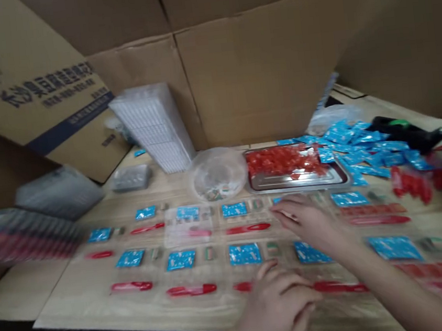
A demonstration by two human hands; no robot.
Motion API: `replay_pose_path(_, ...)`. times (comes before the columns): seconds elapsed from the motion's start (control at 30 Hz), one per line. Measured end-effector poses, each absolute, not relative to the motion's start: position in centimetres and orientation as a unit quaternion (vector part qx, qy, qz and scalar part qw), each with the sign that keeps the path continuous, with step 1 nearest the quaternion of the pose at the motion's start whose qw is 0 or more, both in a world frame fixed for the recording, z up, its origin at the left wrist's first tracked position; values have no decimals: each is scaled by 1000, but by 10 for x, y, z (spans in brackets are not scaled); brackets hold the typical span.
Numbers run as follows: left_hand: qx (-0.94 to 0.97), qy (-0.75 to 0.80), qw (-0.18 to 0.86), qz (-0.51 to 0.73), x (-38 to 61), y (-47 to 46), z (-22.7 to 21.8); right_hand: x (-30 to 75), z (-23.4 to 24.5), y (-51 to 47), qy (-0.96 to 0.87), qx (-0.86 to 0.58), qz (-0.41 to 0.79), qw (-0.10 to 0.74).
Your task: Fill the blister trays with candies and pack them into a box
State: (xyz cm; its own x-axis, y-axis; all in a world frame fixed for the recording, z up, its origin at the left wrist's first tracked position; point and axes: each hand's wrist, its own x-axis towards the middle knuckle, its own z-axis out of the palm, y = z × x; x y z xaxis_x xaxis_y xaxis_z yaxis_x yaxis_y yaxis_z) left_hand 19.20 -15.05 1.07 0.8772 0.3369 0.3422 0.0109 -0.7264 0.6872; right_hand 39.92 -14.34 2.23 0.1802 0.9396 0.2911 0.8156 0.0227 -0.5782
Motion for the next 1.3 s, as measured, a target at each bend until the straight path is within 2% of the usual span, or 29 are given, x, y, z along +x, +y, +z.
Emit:
replay_pose_path(0.13, 881, 138, 325, 315, 157, -134, -4, 359, 16, -43, -645, -687, 36, 333)
replay_pose_path(0.27, 860, 186, 321, 350, 138, -118, -12, 347, 2, -7, -628, -706, 2, 326)
replay_pose_path(0.37, 844, 209, 352, 348, 129, -108, -10, 350, 2, -8, -629, -704, -5, 329)
replay_pose_path(0.5, 826, 219, 401, 332, 123, -93, -1, 370, 30, -35, -603, -725, -37, 331)
replay_pose_path(0.6, 741, 307, 483, 350, 134, -86, 1, 372, 54, -81, -470, -774, -51, 422)
replay_pose_path(0.63, 692, 333, 526, 366, 142, -86, 0, 366, 58, -100, -416, -780, -18, 467)
replay_pose_path(0.7, 578, 350, 628, 385, 161, -90, -1, 345, 57, -135, -335, -765, 120, 536)
replay_pose_path(0.77, 469, 356, 713, 382, 177, -93, -2, 325, 48, -162, -323, -716, 292, 546)
replay_pose_path(0.83, 394, 383, 743, 381, 183, -89, 1, 323, 36, -176, -390, -662, 391, 507)
replay_pose_path(0.87, 383, 400, 738, 385, 182, -84, 4, 334, 32, -178, -441, -649, 397, 476)
replay_pose_path(0.93, 431, 416, 711, 368, 174, -65, 11, 374, 26, -170, -533, -675, 321, 396)
replay_pose_path(1.0, 563, 385, 679, 272, 165, -43, 19, 427, 22, -151, -503, -787, 133, 333)
replay_pose_path(1.03, 632, 360, 652, 213, 163, -34, 23, 453, 20, -138, -480, -830, 70, 275)
replay_pose_path(1.1, 758, 297, 570, 116, 164, -23, 30, 490, 12, -111, -468, -848, 54, 243)
replay_pose_path(1.17, 846, 246, 467, 79, 168, -24, 32, 505, 2, -89, -472, -849, 64, 229)
replay_pose_path(1.3, 890, 283, 312, 172, 164, -54, 26, 492, -4, -86, -465, -850, 66, 236)
